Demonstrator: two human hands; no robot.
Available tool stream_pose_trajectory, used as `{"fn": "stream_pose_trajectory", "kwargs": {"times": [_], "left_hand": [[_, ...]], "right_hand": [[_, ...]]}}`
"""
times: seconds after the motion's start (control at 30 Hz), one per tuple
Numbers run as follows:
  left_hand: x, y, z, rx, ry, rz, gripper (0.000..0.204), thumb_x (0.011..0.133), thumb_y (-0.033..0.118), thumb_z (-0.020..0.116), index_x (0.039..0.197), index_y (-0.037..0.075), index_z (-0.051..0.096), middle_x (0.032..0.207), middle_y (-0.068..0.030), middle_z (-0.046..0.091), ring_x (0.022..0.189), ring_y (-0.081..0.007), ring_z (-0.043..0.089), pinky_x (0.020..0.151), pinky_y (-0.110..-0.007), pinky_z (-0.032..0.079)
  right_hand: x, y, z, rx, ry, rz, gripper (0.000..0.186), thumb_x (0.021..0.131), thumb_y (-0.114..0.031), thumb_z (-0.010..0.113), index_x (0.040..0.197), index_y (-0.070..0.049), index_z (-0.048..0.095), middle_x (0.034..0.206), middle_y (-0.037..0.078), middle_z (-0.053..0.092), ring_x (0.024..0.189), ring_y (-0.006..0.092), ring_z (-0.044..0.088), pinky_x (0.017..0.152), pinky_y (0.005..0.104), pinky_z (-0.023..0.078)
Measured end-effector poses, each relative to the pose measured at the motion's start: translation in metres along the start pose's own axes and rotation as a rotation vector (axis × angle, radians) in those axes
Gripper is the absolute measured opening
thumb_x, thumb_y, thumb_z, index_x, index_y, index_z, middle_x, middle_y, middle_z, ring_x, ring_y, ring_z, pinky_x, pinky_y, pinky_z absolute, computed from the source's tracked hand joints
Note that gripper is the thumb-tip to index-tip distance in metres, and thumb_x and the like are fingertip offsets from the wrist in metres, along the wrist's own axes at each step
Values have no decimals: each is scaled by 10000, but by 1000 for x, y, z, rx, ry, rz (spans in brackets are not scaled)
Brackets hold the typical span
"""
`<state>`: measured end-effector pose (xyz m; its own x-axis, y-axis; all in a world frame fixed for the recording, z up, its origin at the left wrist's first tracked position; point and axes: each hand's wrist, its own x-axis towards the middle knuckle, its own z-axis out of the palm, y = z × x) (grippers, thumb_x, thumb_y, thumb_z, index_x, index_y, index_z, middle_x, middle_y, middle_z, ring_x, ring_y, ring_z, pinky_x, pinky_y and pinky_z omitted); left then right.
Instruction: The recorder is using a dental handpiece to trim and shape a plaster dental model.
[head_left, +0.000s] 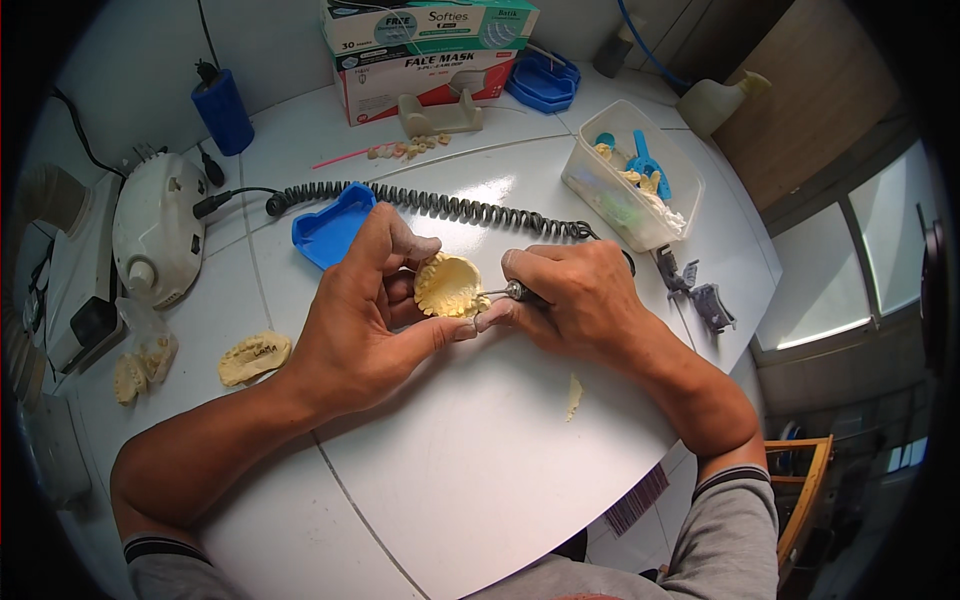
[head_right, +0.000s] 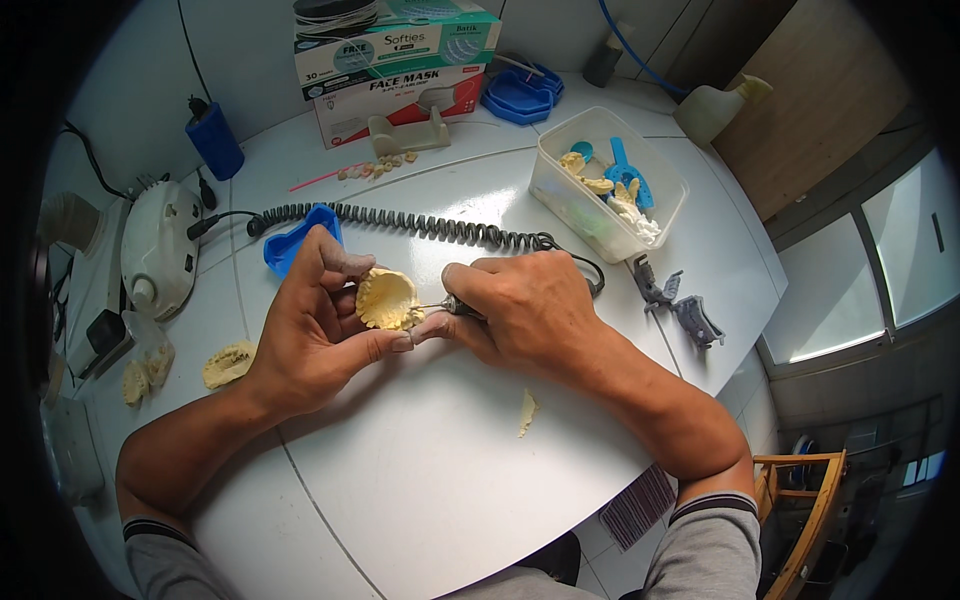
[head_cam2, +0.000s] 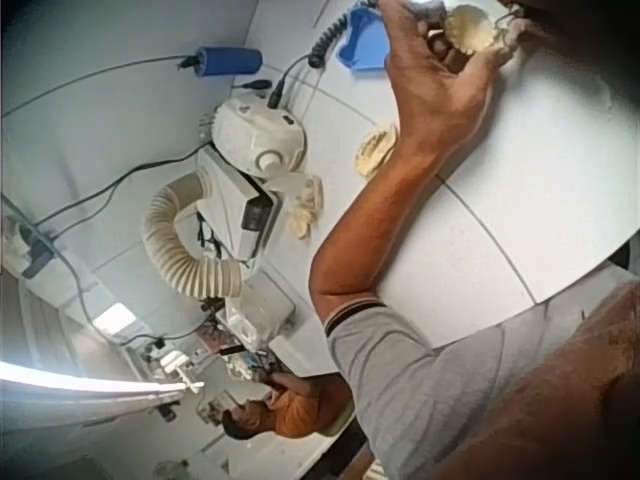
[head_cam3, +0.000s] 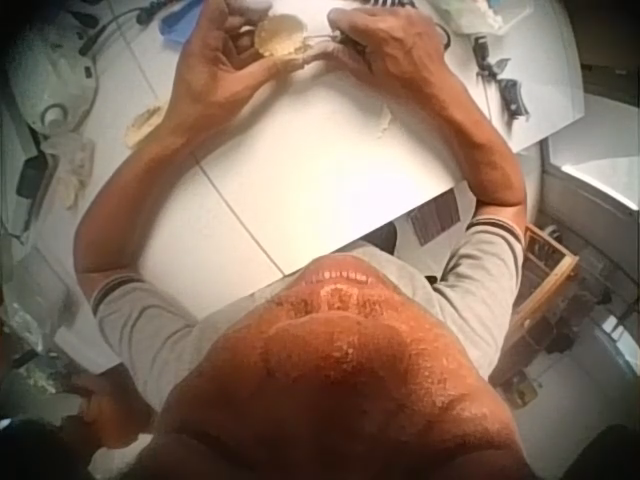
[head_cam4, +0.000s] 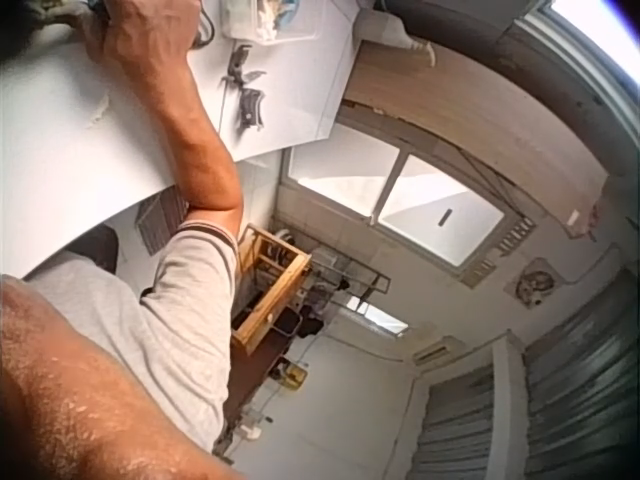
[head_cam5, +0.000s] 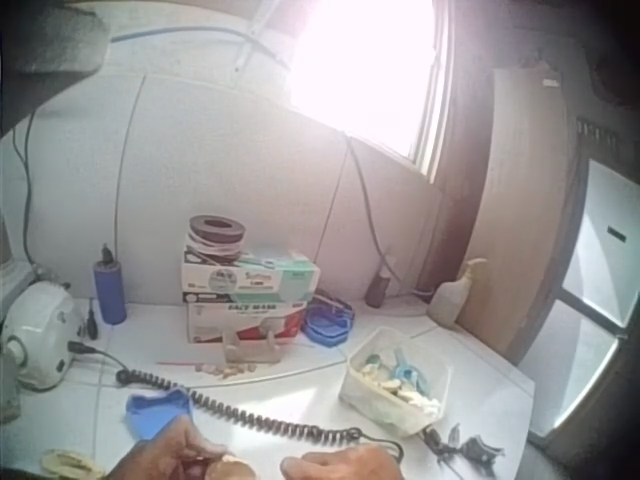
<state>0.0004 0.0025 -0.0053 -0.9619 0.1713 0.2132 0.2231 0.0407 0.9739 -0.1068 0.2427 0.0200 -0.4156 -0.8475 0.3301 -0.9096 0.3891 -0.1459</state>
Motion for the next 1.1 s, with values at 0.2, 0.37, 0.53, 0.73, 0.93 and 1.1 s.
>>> {"fn": "stream_pose_trajectory", "kwargs": {"times": [0.2, 0.37, 0.53, 0.73, 0.93, 1.1], "left_hand": [[0, 1, 0, 3, -8, -6, 580, 960, -78, 783, 1276, 119, 339, 1299, -109, 554, 1275, -185, 671, 1169, -377, 594], [0, 2, 1, 15, 16, -6, 579, 962, -75, 782, 1280, 117, 339, 1298, -104, 548, 1278, -186, 669, 1168, -376, 593], [0, 0, 0, -8, 7, 0, 578, 964, -74, 780, 1284, 117, 338, 1291, -100, 540, 1270, -179, 668, 1167, -372, 594], [0, 3, 0, -6, 0, -26, 570, 964, -69, 782, 1270, 114, 337, 1288, -99, 538, 1267, -178, 667, 1167, -367, 592], [0, 1, 1, -2, 6, -20, 572, 963, -65, 786, 1259, 119, 333, 1282, -91, 542, 1270, -176, 665, 1167, -368, 594], [0, -1, 1, 0, 24, -3, 574, 962, -74, 781, 1276, 123, 342, 1281, -92, 552, 1263, -175, 672, 1159, -364, 603]], "right_hand": [[0, -1, -2, -2, -6, 4, 482, 932, -524, 821, 800, -100, 633, 658, 73, 650, 548, 299, 660, 495, 435, 489], [-1, 0, 1, -23, 16, 3, 472, 921, -514, 834, 812, -100, 633, 666, 67, 650, 542, 292, 655, 486, 430, 482], [-1, 0, 0, -24, 23, -2, 467, 921, -514, 832, 819, -102, 639, 668, 65, 648, 544, 287, 654, 485, 427, 480], [-1, 0, -1, 2, -12, 10, 370, 838, -350, 909, 858, -87, 649, 688, 68, 632, 578, 309, 653, 510, 426, 479], [-1, -1, 0, 2, -7, 12, 364, 852, -355, 900, 857, -88, 653, 690, 66, 637, 580, 307, 659, 510, 422, 486], [0, -2, -1, -5, -5, 17, 407, 896, -439, 858, 838, -94, 651, 685, 71, 651, 569, 305, 664, 506, 431, 491]]}}
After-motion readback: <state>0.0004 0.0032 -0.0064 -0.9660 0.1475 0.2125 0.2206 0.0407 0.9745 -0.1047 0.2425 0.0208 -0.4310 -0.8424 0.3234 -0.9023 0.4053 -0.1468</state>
